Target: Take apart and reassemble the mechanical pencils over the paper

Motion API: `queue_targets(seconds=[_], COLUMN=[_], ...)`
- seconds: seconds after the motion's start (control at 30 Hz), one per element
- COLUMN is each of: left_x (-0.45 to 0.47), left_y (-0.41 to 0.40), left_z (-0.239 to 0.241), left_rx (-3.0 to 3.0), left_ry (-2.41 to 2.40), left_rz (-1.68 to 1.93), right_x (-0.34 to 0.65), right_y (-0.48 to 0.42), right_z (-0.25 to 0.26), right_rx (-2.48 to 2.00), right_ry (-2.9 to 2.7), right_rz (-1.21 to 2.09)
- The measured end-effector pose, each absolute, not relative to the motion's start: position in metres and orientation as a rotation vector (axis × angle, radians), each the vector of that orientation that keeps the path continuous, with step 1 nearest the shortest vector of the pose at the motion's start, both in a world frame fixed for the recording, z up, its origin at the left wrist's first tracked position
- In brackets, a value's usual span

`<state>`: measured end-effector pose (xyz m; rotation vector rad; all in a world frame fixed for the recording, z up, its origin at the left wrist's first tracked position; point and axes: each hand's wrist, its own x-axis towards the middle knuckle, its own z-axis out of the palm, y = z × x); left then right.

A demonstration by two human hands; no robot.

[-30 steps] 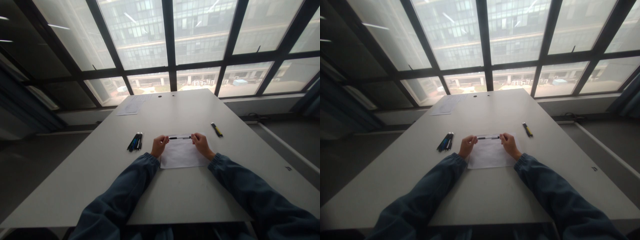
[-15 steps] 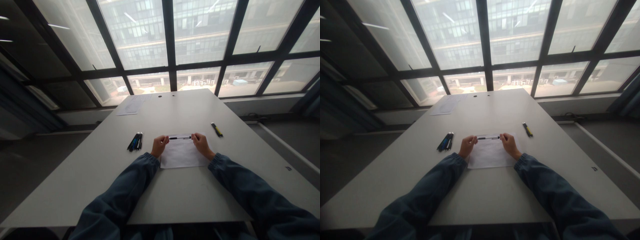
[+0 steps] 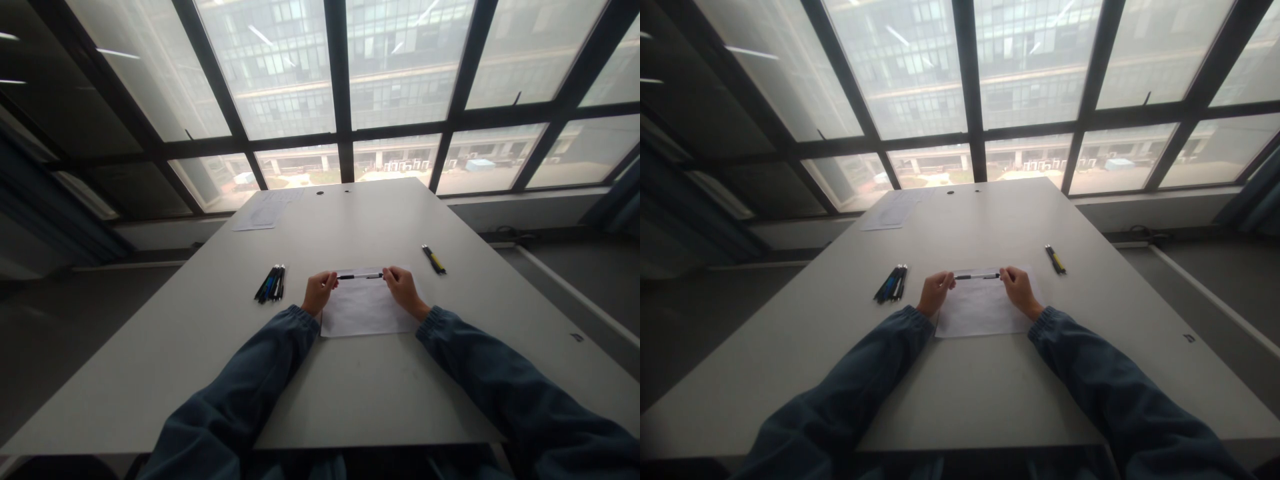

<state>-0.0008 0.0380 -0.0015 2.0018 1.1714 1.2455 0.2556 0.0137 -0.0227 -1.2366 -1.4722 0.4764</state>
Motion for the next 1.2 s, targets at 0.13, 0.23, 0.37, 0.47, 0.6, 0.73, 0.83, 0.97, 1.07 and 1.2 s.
queue_targets(seconds=[0.13, 0.23, 0.37, 0.47, 0.6, 0.73, 0.83, 0.97, 1.07, 1.2], left_x=[-0.0008, -0.0009, -0.0013, -0.0015, -0.0018, -0.0021, -0.0018, -0.0014, -0.0016, -0.0020], left_y=[0.0380, 0.0383, 0.0386, 0.0386, 0.0388, 0.0386, 0.0380, 0.0375, 0.0378, 0.0382], left_z=[-0.0019, -0.0025, -0.0030, -0.0031, -0.0035, -0.0036, -0.0029, -0.0020, -0.0025, -0.0035], left_rx=[1.992, 1.988, 1.993, 1.990, 1.994, 1.999, 1.991, 1.983, 1.996, 1.999], left_ry=[1.182, 1.190, 1.187, 1.177, 1.168, 1.170, 1.171, 1.157, 1.161, 1.174], left_rz=[1.234, 1.228, 1.233, 1.234, 1.232, 1.229, 1.229, 1.241, 1.232, 1.222], right_x=[0.2561, 0.2562, 0.2560, 0.2557, 0.2555, 0.2555, 0.2557, 0.2560, 0.2558, 0.2554], right_y=[0.0147, 0.0151, 0.0147, 0.0142, 0.0138, 0.0137, 0.0142, 0.0149, 0.0149, 0.0146], right_z=[-0.0239, -0.0243, -0.0238, -0.0231, -0.0225, -0.0230, -0.0240, -0.0245, -0.0240, -0.0238], right_rx=[-1.242, -1.240, -1.242, -1.247, -1.250, -1.247, -1.246, -1.245, -1.248, -1.249], right_ry=[-1.471, -1.472, -1.470, -1.464, -1.467, -1.471, -1.472, -1.469, -1.469, -1.467], right_rz=[0.484, 0.480, 0.489, 0.502, 0.505, 0.502, 0.503, 0.514, 0.519, 0.530])
